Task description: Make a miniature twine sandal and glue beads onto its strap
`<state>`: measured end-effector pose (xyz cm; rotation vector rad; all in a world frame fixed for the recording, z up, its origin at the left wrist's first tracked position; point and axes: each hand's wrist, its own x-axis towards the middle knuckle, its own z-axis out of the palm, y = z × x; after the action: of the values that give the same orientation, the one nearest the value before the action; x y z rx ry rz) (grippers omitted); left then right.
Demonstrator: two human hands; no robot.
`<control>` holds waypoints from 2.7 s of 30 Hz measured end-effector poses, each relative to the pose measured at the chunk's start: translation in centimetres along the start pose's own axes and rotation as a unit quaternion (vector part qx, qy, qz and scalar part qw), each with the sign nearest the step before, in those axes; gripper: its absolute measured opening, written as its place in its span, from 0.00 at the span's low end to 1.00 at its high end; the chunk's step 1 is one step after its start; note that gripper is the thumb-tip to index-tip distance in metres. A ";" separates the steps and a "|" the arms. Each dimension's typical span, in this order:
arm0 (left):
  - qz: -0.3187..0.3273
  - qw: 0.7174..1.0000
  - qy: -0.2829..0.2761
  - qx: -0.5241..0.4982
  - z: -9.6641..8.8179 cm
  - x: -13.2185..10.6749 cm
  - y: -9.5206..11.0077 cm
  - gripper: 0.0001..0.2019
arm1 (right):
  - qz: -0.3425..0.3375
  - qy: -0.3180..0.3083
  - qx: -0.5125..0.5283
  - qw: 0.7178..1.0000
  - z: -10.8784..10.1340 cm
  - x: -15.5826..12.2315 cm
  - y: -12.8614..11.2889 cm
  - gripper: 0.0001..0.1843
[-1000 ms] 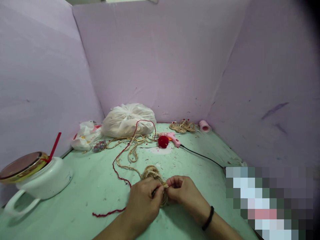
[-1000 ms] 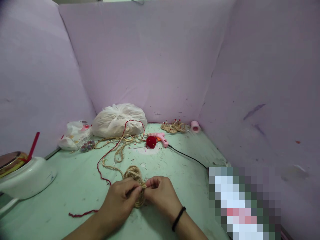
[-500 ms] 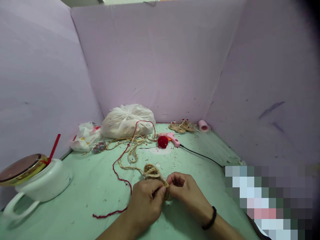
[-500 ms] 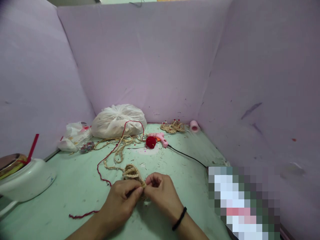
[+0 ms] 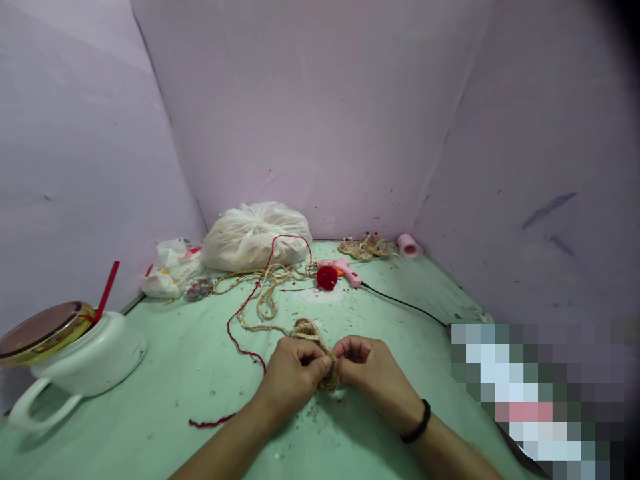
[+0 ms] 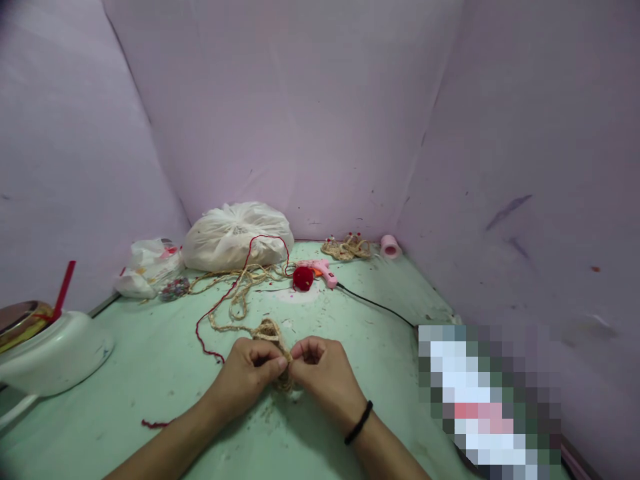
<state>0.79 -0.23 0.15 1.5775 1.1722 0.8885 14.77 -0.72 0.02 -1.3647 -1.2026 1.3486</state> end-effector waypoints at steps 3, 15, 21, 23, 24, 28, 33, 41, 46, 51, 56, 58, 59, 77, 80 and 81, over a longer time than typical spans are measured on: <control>-0.040 0.998 0.007 -0.044 -0.2 0.2 0.2 0.07 | -0.017 -0.004 -0.012 1.000 0.2 -0.1 0.2 0.03; -0.185 0.971 0.043 -0.143 -0.3 0.0 1.8 0.12 | -0.112 -0.074 0.097 0.986 1.3 -1.7 -0.5 0.13; -0.183 0.956 0.022 -0.228 0.0 -0.2 2.1 0.08 | -0.179 -0.069 0.020 0.981 1.3 -1.7 0.0 0.11; -0.188 0.949 0.014 -0.253 0.0 -0.2 2.2 0.08 | -0.192 -0.065 0.002 0.979 1.1 -1.7 0.0 0.10; -0.191 0.946 0.011 -0.263 0.0 -0.2 2.2 0.08 | -0.196 -0.063 0.000 0.979 1.1 -1.7 -0.1 0.10; -0.183 0.943 0.012 -0.279 0.2 -0.2 2.3 0.12 | -0.197 -0.066 0.025 0.978 1.0 -1.7 -0.4 0.09; -0.172 0.942 0.035 -0.285 0.7 -0.3 2.0 0.18 | -0.173 -0.087 0.077 0.978 1.1 -1.7 -0.6 0.10; -0.148 0.975 0.097 -0.131 2.2 -0.4 1.3 0.18 | -0.158 -0.062 0.081 0.982 0.8 -1.4 0.2 0.12; -0.035 0.985 0.149 0.081 2.1 -1.0 1.3 0.18 | -0.163 -0.024 0.070 0.984 0.7 -1.5 0.2 0.14; 0.086 0.932 0.185 0.299 2.0 -1.5 1.9 0.17 | -0.156 -0.011 0.069 0.985 0.6 -1.5 0.0 0.14; 0.084 0.889 0.190 0.408 2.6 -1.6 2.4 0.14 | -0.169 0.015 0.034 0.985 0.6 -1.0 0.3 0.11; 0.095 0.896 0.175 0.396 2.5 -1.7 2.7 0.14 | -0.159 0.013 0.034 0.987 0.4 -0.8 0.3 0.12; 0.111 0.905 0.167 0.375 2.2 -1.9 2.9 0.15 | -0.149 0.010 0.040 0.988 0.2 -0.6 0.3 0.12; 0.055 0.791 0.570 0.215 -12.8 0.2 1.0 0.13 | -0.022 -0.012 0.076 0.997 -2.0 0.5 0.8 0.15; 0.057 0.769 0.592 0.235 -16.0 -0.5 0.9 0.13 | 0.012 -0.007 0.083 0.996 -2.3 0.9 1.2 0.16; 0.058 0.771 0.588 0.239 -16.5 -0.6 0.7 0.13 | 0.017 -0.006 0.083 0.996 -2.4 1.1 1.3 0.17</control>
<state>-14.39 3.43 5.58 1.4177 2.3273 1.9090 17.21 0.23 -1.34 -1.2661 -1.0527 1.4488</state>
